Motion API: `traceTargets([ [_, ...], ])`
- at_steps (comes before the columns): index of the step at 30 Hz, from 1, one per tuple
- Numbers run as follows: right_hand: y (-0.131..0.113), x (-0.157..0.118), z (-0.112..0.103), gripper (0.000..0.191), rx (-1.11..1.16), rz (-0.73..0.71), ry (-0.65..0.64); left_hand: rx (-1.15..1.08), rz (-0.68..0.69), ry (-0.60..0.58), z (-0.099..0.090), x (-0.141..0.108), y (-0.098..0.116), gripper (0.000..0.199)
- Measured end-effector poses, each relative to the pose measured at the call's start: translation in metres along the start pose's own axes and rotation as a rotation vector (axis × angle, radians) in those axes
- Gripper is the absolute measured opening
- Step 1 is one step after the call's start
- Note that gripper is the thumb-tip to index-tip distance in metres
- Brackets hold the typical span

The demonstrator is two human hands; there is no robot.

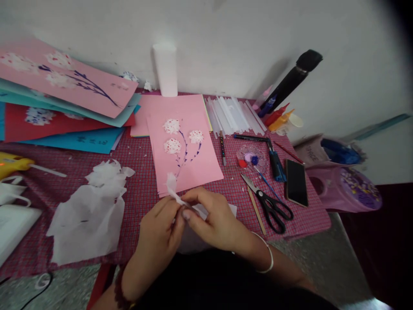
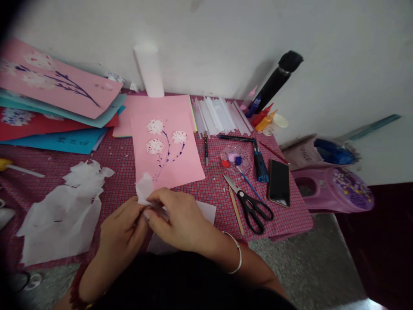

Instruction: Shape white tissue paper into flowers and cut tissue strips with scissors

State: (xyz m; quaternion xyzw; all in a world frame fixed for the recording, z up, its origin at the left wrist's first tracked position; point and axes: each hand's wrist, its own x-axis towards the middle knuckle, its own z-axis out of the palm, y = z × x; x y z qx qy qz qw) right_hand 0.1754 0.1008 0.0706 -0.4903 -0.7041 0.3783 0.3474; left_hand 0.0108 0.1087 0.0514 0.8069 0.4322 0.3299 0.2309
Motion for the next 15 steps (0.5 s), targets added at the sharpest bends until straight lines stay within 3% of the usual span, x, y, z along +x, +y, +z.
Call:
traceTargets([
  [4, 0.002, 0.001, 0.0, 0.013, 0.001, 0.015, 0.016, 0.113, 0.055, 0.004, 0.003, 0.002, 0.0, 0.017],
  [9, 0.01, 0.002, 0.005, 0.008, 0.012, 0.044, 0.111, -0.132, -0.067, -0.046, 0.0, 0.003, 0.006, 0.018],
  [15, 0.017, 0.008, 0.008, 0.01, 0.228, 0.096, 0.164, -0.323, -0.241, -0.059, -0.001, 0.001, 0.004, 0.021],
])
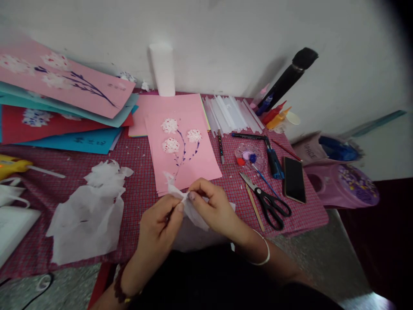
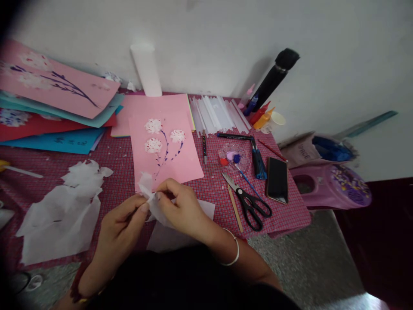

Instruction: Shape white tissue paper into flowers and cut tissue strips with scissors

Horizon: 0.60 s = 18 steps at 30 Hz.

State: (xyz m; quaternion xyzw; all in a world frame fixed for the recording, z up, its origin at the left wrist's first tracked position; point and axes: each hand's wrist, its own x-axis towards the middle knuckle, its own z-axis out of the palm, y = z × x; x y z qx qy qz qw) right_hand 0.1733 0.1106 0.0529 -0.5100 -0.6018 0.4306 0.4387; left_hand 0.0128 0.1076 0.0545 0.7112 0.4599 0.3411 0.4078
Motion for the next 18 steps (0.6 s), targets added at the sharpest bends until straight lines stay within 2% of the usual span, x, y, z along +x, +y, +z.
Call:
traceTargets([
  [3, 0.0017, 0.0009, 0.0012, 0.009, 0.022, 0.009, -0.007, 0.028, 0.002, 0.053, 0.0011, 0.0013, -0.0014, 0.018],
  [6, 0.0022, -0.0003, 0.0025, 0.008, -0.014, -0.012, -0.007, 0.126, 0.044, 0.13, 0.0011, 0.002, -0.0008, 0.002],
  [10, 0.0002, -0.0014, 0.003, 0.008, -0.073, -0.043, -0.027, 0.298, 0.103, 0.175, -0.0008, 0.0014, 0.0006, 0.004],
  [14, -0.0029, -0.0013, 0.002, 0.01, -0.105, -0.063, -0.054, 0.455, 0.229, 0.185, -0.002, 0.0036, -0.0002, 0.012],
  [18, -0.0037, -0.0002, 0.0016, 0.011, -0.06, -0.004, -0.046, 0.533, 0.287, 0.198, -0.0024, 0.0066, -0.0019, 0.013],
])
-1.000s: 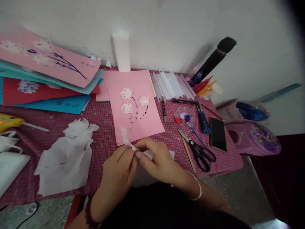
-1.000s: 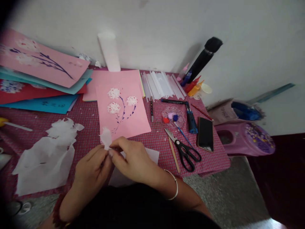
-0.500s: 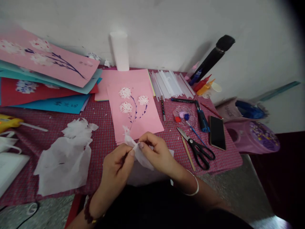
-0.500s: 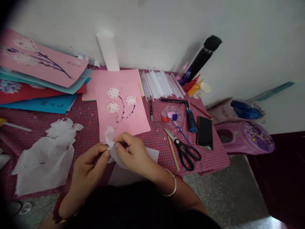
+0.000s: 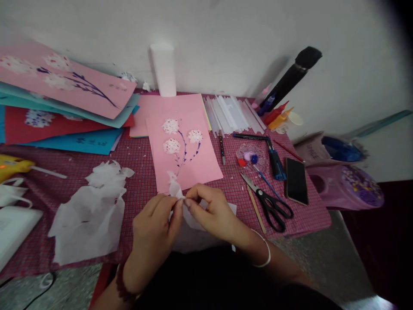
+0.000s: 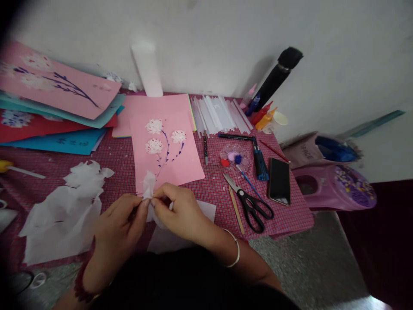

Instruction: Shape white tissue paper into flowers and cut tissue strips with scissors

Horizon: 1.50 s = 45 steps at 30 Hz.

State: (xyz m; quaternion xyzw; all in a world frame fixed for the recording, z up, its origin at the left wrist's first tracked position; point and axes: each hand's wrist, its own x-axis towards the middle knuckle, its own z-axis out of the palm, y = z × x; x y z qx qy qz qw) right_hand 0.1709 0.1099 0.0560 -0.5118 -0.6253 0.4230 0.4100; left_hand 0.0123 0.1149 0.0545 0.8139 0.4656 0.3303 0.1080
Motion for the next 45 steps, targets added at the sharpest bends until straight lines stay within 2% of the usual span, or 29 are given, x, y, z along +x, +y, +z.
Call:
traceTargets([
  [4, -0.001, 0.002, 0.001, 0.012, 0.096, 0.042, 0.019, -0.047, -0.007, 0.074, 0.0, -0.003, -0.001, 0.017],
  [9, -0.004, 0.005, 0.003, 0.01, 0.198, 0.028, 0.024, -0.099, 0.064, 0.171, 0.0, -0.003, 0.001, 0.013],
  [14, -0.008, 0.004, 0.002, 0.008, 0.19, -0.039, 0.033, -0.075, 0.06, 0.178, -0.008, 0.005, 0.009, 0.014],
  [17, -0.01, 0.002, 0.001, 0.01, 0.132, -0.047, 0.032, -0.176, -0.053, 0.115, -0.011, 0.004, 0.01, 0.011],
  [20, -0.011, 0.0, 0.001, 0.012, 0.126, -0.032, 0.041, -0.379, -0.266, 0.043, -0.011, -0.001, 0.008, 0.008],
  [23, -0.009, 0.0, 0.002, 0.011, 0.197, 0.035, 0.044, -0.703, -0.531, -0.011, -0.008, -0.006, 0.005, 0.007],
  [26, -0.005, 0.0, 0.003, 0.011, 0.316, 0.114, 0.018, -1.027, -0.727, -0.01, -0.005, -0.005, 0.006, 0.01],
  [28, -0.003, 0.0, 0.003, 0.012, 0.374, 0.149, 0.012, -1.116, -0.775, 0.044, -0.004, -0.004, 0.009, 0.011],
  [31, 0.0, 0.0, 0.003, 0.014, 0.395, 0.159, 0.049, -1.096, -0.765, 0.1, -0.005, -0.004, 0.01, 0.01],
  [33, 0.001, 0.0, 0.003, 0.015, 0.391, 0.152, 0.077, -1.023, -0.741, 0.061, -0.005, -0.008, 0.008, 0.009],
  [36, 0.005, -0.001, 0.004, 0.014, 0.377, 0.139, 0.099, -0.96, -0.689, -0.101, -0.001, -0.014, 0.001, 0.008],
  [40, 0.01, -0.006, 0.004, 0.006, 0.243, 0.032, 0.061, -1.153, -0.633, -0.347, 0.008, -0.02, -0.006, 0.024],
  [43, 0.008, -0.012, 0.001, 0.008, 0.068, -0.098, 0.023, -1.174, -0.63, -0.403, 0.011, -0.017, -0.008, 0.042],
  [45, 0.006, -0.014, -0.003, 0.01, -0.013, -0.153, -0.02, -1.139, -0.62, -0.409, 0.009, -0.012, -0.007, 0.043],
])
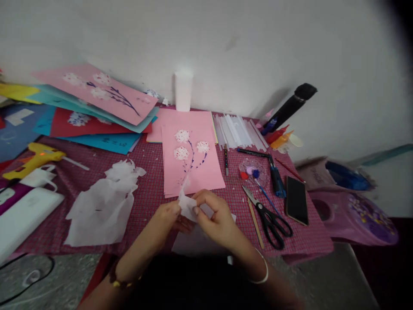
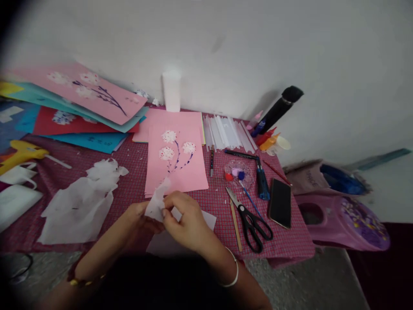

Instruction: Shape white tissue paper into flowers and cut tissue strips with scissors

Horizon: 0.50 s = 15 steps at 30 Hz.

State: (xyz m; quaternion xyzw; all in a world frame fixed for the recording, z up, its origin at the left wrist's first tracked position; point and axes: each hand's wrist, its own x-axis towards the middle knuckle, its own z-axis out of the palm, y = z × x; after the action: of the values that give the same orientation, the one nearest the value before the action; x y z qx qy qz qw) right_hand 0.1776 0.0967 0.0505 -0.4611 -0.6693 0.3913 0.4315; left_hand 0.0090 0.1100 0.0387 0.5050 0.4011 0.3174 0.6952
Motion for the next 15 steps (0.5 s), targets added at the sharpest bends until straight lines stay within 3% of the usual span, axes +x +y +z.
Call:
traceTargets([
  [7, 0.002, -0.002, -0.006, 0.009, -0.039, -0.016, -0.051, 0.211, 0.026, 0.093, -0.004, 0.001, 0.017, 0.025],
  [12, 0.014, -0.004, -0.002, 0.007, 0.168, 0.178, 0.07, 0.25, 0.068, 0.118, -0.003, -0.005, 0.009, 0.024],
  [15, 0.015, -0.006, -0.005, 0.007, 0.328, 0.268, 0.015, 0.429, 0.202, 0.101, 0.003, -0.008, 0.003, 0.021],
])
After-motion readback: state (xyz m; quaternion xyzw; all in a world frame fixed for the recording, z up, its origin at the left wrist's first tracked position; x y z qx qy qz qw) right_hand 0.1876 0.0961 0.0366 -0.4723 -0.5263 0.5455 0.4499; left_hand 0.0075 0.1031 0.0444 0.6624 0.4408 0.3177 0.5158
